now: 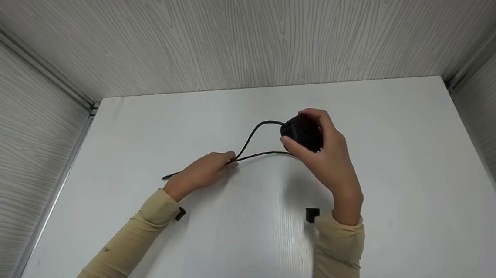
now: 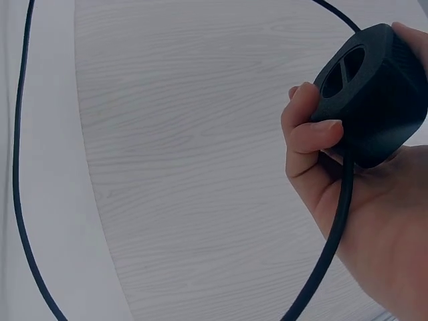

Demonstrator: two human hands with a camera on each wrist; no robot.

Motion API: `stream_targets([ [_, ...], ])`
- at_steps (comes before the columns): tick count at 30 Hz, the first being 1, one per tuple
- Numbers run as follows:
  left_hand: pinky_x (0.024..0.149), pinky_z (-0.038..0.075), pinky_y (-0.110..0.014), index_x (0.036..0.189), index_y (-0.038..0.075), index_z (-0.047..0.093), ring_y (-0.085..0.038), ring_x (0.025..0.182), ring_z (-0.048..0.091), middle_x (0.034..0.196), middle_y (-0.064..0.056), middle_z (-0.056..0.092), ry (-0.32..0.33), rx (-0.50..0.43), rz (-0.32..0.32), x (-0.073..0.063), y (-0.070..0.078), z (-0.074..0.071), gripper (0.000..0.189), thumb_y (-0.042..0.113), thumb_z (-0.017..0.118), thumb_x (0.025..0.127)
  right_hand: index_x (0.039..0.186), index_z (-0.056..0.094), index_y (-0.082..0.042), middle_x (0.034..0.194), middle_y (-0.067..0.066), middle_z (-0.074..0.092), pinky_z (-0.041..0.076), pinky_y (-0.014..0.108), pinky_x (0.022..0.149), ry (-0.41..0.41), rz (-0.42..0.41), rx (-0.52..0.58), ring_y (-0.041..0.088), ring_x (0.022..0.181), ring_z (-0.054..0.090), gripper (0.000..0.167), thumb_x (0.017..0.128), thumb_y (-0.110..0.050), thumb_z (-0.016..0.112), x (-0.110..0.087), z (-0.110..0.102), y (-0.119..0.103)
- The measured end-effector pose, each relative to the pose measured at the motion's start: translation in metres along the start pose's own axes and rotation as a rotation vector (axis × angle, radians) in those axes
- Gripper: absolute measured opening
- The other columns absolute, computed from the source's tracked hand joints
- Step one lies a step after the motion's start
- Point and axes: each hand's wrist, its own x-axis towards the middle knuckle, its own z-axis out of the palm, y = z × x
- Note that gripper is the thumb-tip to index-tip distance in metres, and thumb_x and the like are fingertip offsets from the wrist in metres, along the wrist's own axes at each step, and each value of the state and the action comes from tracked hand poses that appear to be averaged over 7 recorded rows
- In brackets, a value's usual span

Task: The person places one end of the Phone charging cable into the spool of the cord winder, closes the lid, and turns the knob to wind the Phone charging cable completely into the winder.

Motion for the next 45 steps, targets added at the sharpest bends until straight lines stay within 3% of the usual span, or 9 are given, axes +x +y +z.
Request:
stream_targets([
  [4, 0.063, 0.038, -0.026, 0.090, 0.013, 0.061, -0.010, 0.068, 0.045, 0.071, 0.004, 0.056, 0.057, -0.015, 0.061, -0.011, -0.009, -0.002, 0.036, 0.042, 0.057, 0.109, 0.146, 0.058, -0.021, 0.130, -0.008, 0.063, 0.051, 0.013, 0.084, 0.037, 0.030, -0.062, 0.013, 0.107, 0.062, 0.056, 0.094, -0.018, 0.080, 0.000, -0.013, 0.005],
  [8, 0.058, 0.030, -0.023, 0.076, 0.016, 0.059, -0.006, 0.061, 0.040, 0.064, 0.011, 0.044, 0.041, -0.068, 0.065, -0.024, -0.019, -0.006, 0.043, 0.048, 0.063, 0.104, 0.145, 0.057, -0.025, 0.129, -0.010, 0.062, 0.047, 0.012, 0.087, 0.037, 0.086, -0.103, 0.010, 0.110, 0.060, 0.060, 0.092, -0.024, 0.083, 0.002, -0.022, 0.010],
  [15, 0.058, 0.031, -0.023, 0.074, 0.009, 0.072, -0.007, 0.061, 0.041, 0.063, 0.011, 0.053, -0.040, -0.229, -0.028, -0.046, -0.043, -0.011, 0.043, 0.043, 0.071, 0.101, 0.148, 0.056, -0.024, 0.130, -0.013, 0.059, 0.048, 0.011, 0.083, 0.118, 0.150, -0.148, 0.010, 0.107, 0.060, 0.058, 0.095, -0.026, 0.080, -0.003, -0.047, 0.019],
  [24, 0.061, 0.033, -0.021, 0.078, 0.010, 0.075, -0.009, 0.065, 0.042, 0.066, 0.008, 0.057, -0.054, -0.413, -0.088, -0.070, -0.077, -0.015, 0.039, 0.042, 0.073, 0.100, 0.147, 0.058, -0.020, 0.130, -0.010, 0.060, 0.052, 0.010, 0.081, 0.204, 0.164, -0.108, 0.011, 0.103, 0.063, 0.055, 0.095, -0.019, 0.079, -0.009, -0.068, 0.019],
  [29, 0.062, 0.031, -0.023, 0.079, 0.007, 0.074, -0.011, 0.066, 0.040, 0.066, 0.006, 0.053, -0.045, -0.466, -0.163, -0.081, -0.083, -0.016, 0.039, 0.039, 0.072, 0.101, 0.144, 0.062, -0.016, 0.128, -0.007, 0.063, 0.054, 0.011, 0.079, 0.257, 0.148, -0.052, 0.012, 0.100, 0.065, 0.054, 0.092, -0.011, 0.080, -0.010, -0.071, 0.020],
  [32, 0.066, 0.034, -0.025, 0.083, 0.008, 0.069, -0.012, 0.068, 0.041, 0.069, 0.007, 0.047, -0.022, -0.371, -0.163, -0.083, -0.080, -0.011, 0.042, 0.043, 0.063, 0.106, 0.142, 0.065, -0.016, 0.128, -0.005, 0.064, 0.055, 0.012, 0.078, 0.289, 0.140, -0.020, 0.013, 0.099, 0.066, 0.053, 0.091, -0.009, 0.081, -0.010, -0.071, 0.020],
  [38, 0.068, 0.042, -0.032, 0.088, 0.016, 0.062, -0.014, 0.067, 0.046, 0.068, 0.007, 0.047, 0.055, -0.028, -0.088, -0.090, -0.070, 0.000, 0.042, 0.049, 0.050, 0.110, 0.139, 0.069, -0.015, 0.128, -0.003, 0.066, 0.054, 0.013, 0.081, 0.346, 0.125, 0.008, 0.014, 0.100, 0.066, 0.052, 0.089, -0.006, 0.081, -0.012, -0.071, 0.019],
  [41, 0.066, 0.042, -0.031, 0.086, 0.017, 0.059, -0.013, 0.064, 0.044, 0.065, 0.008, 0.043, 0.104, 0.038, -0.070, -0.096, -0.071, 0.004, 0.039, 0.047, 0.051, 0.110, 0.139, 0.069, -0.014, 0.126, -0.002, 0.066, 0.053, 0.014, 0.083, 0.346, 0.111, 0.001, 0.015, 0.102, 0.064, 0.051, 0.090, -0.006, 0.081, -0.014, -0.071, 0.021],
  [45, 0.065, 0.041, -0.029, 0.085, 0.017, 0.057, -0.012, 0.063, 0.043, 0.064, 0.009, 0.041, 0.135, 0.044, -0.064, -0.102, -0.076, 0.007, 0.037, 0.045, 0.053, 0.110, 0.140, 0.068, -0.011, 0.125, 0.000, 0.067, 0.053, 0.014, 0.083, 0.305, 0.100, 0.027, 0.016, 0.103, 0.063, 0.053, 0.089, -0.003, 0.081, -0.015, -0.072, 0.023],
])
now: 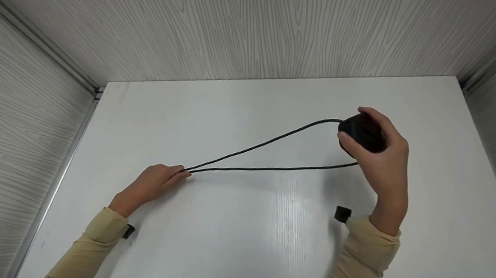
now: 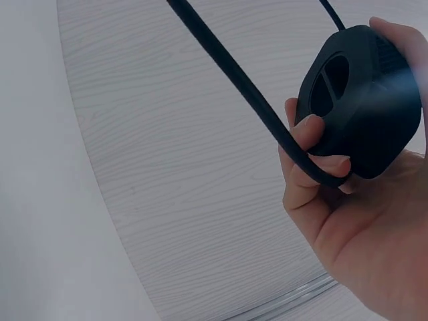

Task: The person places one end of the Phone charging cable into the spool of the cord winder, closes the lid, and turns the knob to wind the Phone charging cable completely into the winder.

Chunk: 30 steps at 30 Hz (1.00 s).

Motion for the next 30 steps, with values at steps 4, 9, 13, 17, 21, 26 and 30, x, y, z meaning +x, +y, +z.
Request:
stream_targets([
  [4, 0.066, 0.042, -0.030, 0.086, 0.017, 0.057, -0.013, 0.063, 0.044, 0.065, 0.009, 0.042, 0.011, -0.026, -0.004, -0.002, -0.005, -0.001, 0.037, 0.045, 0.054, 0.110, 0.140, 0.067, -0.006, 0.123, 0.002, 0.067, 0.054, 0.013, 0.082, -0.037, -0.014, 0.042, 0.015, 0.101, 0.064, 0.055, 0.087, 0.001, 0.081, -0.001, -0.004, 0.002],
  [9, 0.067, 0.042, -0.030, 0.086, 0.018, 0.057, -0.012, 0.065, 0.043, 0.067, 0.010, 0.042, 0.016, -0.054, -0.015, -0.004, -0.009, 0.001, 0.037, 0.046, 0.053, 0.109, 0.140, 0.067, -0.006, 0.122, 0.001, 0.068, 0.054, 0.012, 0.080, -0.068, -0.015, 0.045, 0.013, 0.098, 0.065, 0.055, 0.087, 0.002, 0.082, -0.001, -0.006, 0.003],
  [13, 0.068, 0.042, -0.029, 0.087, 0.019, 0.056, -0.011, 0.065, 0.043, 0.067, 0.010, 0.041, 0.010, -0.060, -0.021, -0.009, -0.012, 0.004, 0.036, 0.046, 0.053, 0.109, 0.142, 0.066, -0.006, 0.122, 0.000, 0.068, 0.054, 0.011, 0.080, -0.106, -0.006, 0.038, 0.012, 0.098, 0.065, 0.056, 0.088, 0.000, 0.081, 0.000, -0.005, 0.002],
  [17, 0.069, 0.043, -0.029, 0.087, 0.019, 0.055, -0.011, 0.065, 0.043, 0.067, 0.011, 0.041, 0.010, -0.052, -0.020, -0.013, -0.013, 0.006, 0.035, 0.046, 0.054, 0.109, 0.142, 0.065, -0.006, 0.122, 0.001, 0.068, 0.055, 0.012, 0.080, -0.131, 0.004, 0.069, 0.013, 0.098, 0.066, 0.057, 0.088, -0.001, 0.082, 0.002, -0.005, 0.000],
  [21, 0.068, 0.042, -0.030, 0.086, 0.018, 0.056, -0.012, 0.065, 0.043, 0.067, 0.010, 0.040, 0.020, -0.056, -0.021, -0.012, -0.015, 0.003, 0.036, 0.046, 0.054, 0.109, 0.142, 0.066, -0.007, 0.122, 0.000, 0.068, 0.054, 0.012, 0.080, -0.129, -0.002, 0.056, 0.012, 0.099, 0.066, 0.056, 0.089, -0.002, 0.081, 0.003, -0.002, -0.003],
  [26, 0.067, 0.042, -0.031, 0.084, 0.019, 0.057, -0.013, 0.065, 0.044, 0.066, 0.010, 0.043, 0.034, -0.050, -0.058, -0.009, -0.020, 0.000, 0.038, 0.047, 0.053, 0.109, 0.146, 0.063, -0.014, 0.125, -0.005, 0.065, 0.053, 0.012, 0.082, -0.150, -0.008, -0.035, 0.012, 0.103, 0.064, 0.056, 0.092, -0.010, 0.080, 0.002, 0.012, -0.005],
  [30, 0.066, 0.040, -0.030, 0.080, 0.018, 0.057, -0.013, 0.065, 0.043, 0.065, 0.008, 0.042, 0.004, -0.045, -0.119, -0.008, -0.024, -0.003, 0.042, 0.049, 0.053, 0.109, 0.149, 0.060, -0.023, 0.127, -0.009, 0.062, 0.051, 0.012, 0.083, -0.204, -0.012, -0.106, 0.012, 0.107, 0.061, 0.057, 0.095, -0.017, 0.078, 0.002, 0.025, -0.006],
])
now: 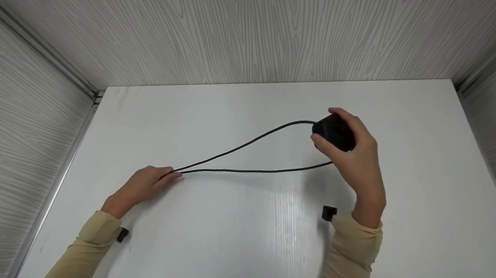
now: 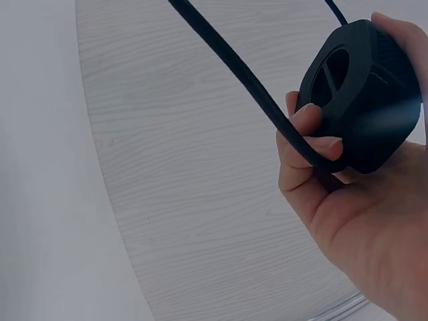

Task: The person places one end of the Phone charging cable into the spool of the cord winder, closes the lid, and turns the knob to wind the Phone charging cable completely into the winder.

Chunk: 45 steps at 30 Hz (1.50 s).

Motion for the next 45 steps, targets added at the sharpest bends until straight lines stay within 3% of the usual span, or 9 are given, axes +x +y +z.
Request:
stream_targets([
  [9, 0.068, 0.038, -0.031, 0.079, 0.016, 0.059, -0.015, 0.068, 0.045, 0.069, 0.005, 0.046, -0.180, 0.000, -0.068, 0.012, 0.006, -0.019, 0.041, 0.043, 0.057, 0.109, 0.150, 0.056, -0.033, 0.132, -0.012, 0.059, 0.043, 0.017, 0.088, -0.050, 0.039, -0.078, 0.011, 0.114, 0.053, 0.060, 0.095, -0.030, 0.080, 0.005, 0.013, -0.003],
  [18, 0.063, 0.037, -0.030, 0.086, 0.010, 0.061, -0.015, 0.068, 0.046, 0.071, 0.001, 0.053, -0.164, 0.067, -0.087, 0.016, 0.032, -0.025, 0.032, 0.034, 0.063, 0.107, 0.150, 0.054, -0.037, 0.142, -0.011, 0.056, 0.042, 0.019, 0.094, -0.134, 0.012, -0.136, 0.006, 0.118, 0.050, 0.065, 0.092, -0.036, 0.083, 0.003, 0.036, -0.013],
  [26, 0.066, 0.044, -0.031, 0.101, 0.010, 0.069, -0.014, 0.071, 0.052, 0.082, -0.002, 0.068, -0.178, 0.125, -0.018, 0.026, 0.049, -0.024, 0.023, 0.031, 0.064, 0.106, 0.147, 0.056, -0.029, 0.135, -0.011, 0.058, 0.042, 0.021, 0.093, -0.164, -0.047, -0.172, 0.007, 0.115, 0.051, 0.063, 0.091, -0.038, 0.084, -0.001, 0.052, -0.019],
  [34, 0.073, 0.051, -0.036, 0.106, 0.010, 0.071, -0.015, 0.077, 0.057, 0.090, -0.003, 0.072, -0.187, 0.101, 0.021, 0.046, 0.064, -0.022, 0.025, 0.033, 0.060, 0.108, 0.145, 0.055, -0.033, 0.137, -0.010, 0.057, 0.044, 0.024, 0.092, -0.194, -0.067, -0.165, 0.010, 0.116, 0.052, 0.062, 0.091, -0.040, 0.084, 0.001, 0.072, -0.022],
  [40, 0.077, 0.057, -0.040, 0.111, 0.007, 0.073, -0.019, 0.083, 0.067, 0.098, -0.008, 0.076, -0.150, 0.140, 0.117, 0.068, 0.104, -0.026, 0.029, 0.032, 0.058, 0.109, 0.144, 0.056, -0.031, 0.132, -0.007, 0.058, 0.043, 0.025, 0.093, -0.236, -0.097, -0.163, 0.011, 0.114, 0.053, 0.062, 0.090, -0.040, 0.084, 0.006, 0.084, -0.024],
  [45, 0.075, 0.059, -0.038, 0.119, 0.010, 0.074, -0.020, 0.090, 0.071, 0.103, -0.006, 0.075, -0.031, 0.172, 0.166, 0.084, 0.148, -0.047, 0.032, 0.035, 0.057, 0.110, 0.146, 0.056, -0.026, 0.134, -0.004, 0.059, 0.044, 0.027, 0.093, -0.258, -0.119, -0.173, 0.013, 0.115, 0.054, 0.064, 0.090, -0.041, 0.084, 0.008, 0.089, -0.025],
])
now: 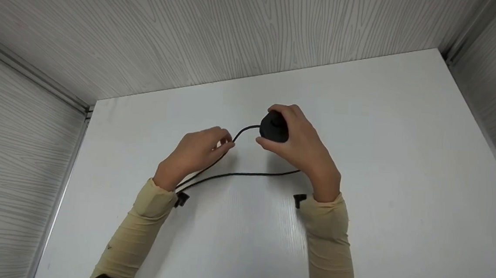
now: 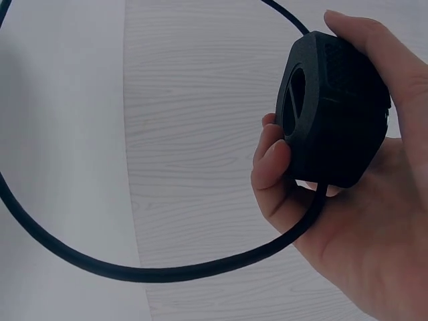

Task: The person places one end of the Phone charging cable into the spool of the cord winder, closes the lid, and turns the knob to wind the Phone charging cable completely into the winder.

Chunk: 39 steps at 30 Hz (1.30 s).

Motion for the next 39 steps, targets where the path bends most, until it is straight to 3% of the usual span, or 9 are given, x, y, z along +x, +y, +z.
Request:
stream_targets([
  [5, 0.079, 0.057, -0.035, 0.129, 0.016, 0.071, -0.018, 0.097, 0.068, 0.114, -0.001, 0.074, 0.121, -0.048, 0.129, 0.016, 0.029, -0.022, 0.031, 0.035, 0.054, 0.111, 0.146, 0.056, -0.022, 0.135, -0.001, 0.059, 0.043, 0.026, 0.092, 0.002, -0.042, -0.007, 0.015, 0.114, 0.055, 0.063, 0.091, -0.037, 0.084, 0.003, 0.001, -0.003],
  [8, 0.080, 0.055, -0.036, 0.127, 0.017, 0.072, -0.017, 0.095, 0.068, 0.113, 0.001, 0.074, 0.148, -0.067, 0.218, 0.020, 0.038, -0.026, 0.028, 0.032, 0.052, 0.113, 0.145, 0.056, -0.022, 0.136, 0.000, 0.059, 0.042, 0.025, 0.092, -0.004, -0.052, -0.001, 0.016, 0.114, 0.055, 0.062, 0.092, -0.037, 0.083, 0.003, 0.002, -0.004],
  [11, 0.078, 0.054, -0.036, 0.123, 0.018, 0.075, -0.018, 0.093, 0.070, 0.108, 0.002, 0.077, 0.167, -0.022, 0.258, 0.022, 0.041, -0.027, 0.029, 0.031, 0.051, 0.112, 0.145, 0.056, -0.022, 0.134, 0.001, 0.060, 0.042, 0.025, 0.092, -0.009, -0.052, -0.001, 0.017, 0.114, 0.055, 0.061, 0.091, -0.036, 0.083, 0.003, 0.003, -0.006],
  [15, 0.073, 0.051, -0.035, 0.118, 0.020, 0.078, -0.018, 0.088, 0.071, 0.100, 0.003, 0.078, 0.217, 0.052, 0.273, 0.021, 0.039, -0.026, 0.029, 0.034, 0.053, 0.110, 0.143, 0.058, -0.021, 0.131, 0.000, 0.061, 0.042, 0.025, 0.092, 0.001, -0.066, -0.006, 0.015, 0.112, 0.055, 0.061, 0.090, -0.033, 0.085, 0.003, 0.004, -0.006],
  [20, 0.068, 0.048, -0.033, 0.114, 0.021, 0.078, -0.017, 0.083, 0.069, 0.091, 0.004, 0.076, 0.275, 0.072, 0.299, 0.017, 0.033, -0.020, 0.028, 0.035, 0.054, 0.109, 0.141, 0.060, -0.022, 0.128, -0.004, 0.063, 0.043, 0.023, 0.092, 0.001, -0.084, 0.008, 0.012, 0.110, 0.055, 0.059, 0.088, -0.030, 0.087, 0.002, 0.005, -0.004],
  [27, 0.069, 0.051, -0.033, 0.117, 0.022, 0.078, -0.017, 0.084, 0.069, 0.093, 0.004, 0.077, 0.274, 0.077, 0.300, 0.012, 0.029, -0.014, 0.029, 0.036, 0.054, 0.109, 0.140, 0.062, -0.022, 0.126, -0.006, 0.065, 0.044, 0.020, 0.090, -0.030, -0.070, 0.027, 0.012, 0.108, 0.057, 0.059, 0.088, -0.031, 0.088, 0.000, 0.007, -0.001],
  [39, 0.071, 0.050, -0.033, 0.114, 0.022, 0.078, -0.017, 0.090, 0.071, 0.100, 0.006, 0.079, 0.276, 0.066, 0.280, 0.005, 0.020, -0.018, 0.023, 0.031, 0.058, 0.108, 0.139, 0.063, -0.030, 0.131, -0.009, 0.065, 0.045, 0.019, 0.091, -0.060, -0.042, 0.022, 0.010, 0.110, 0.057, 0.058, 0.087, -0.036, 0.088, 0.004, 0.007, 0.000],
])
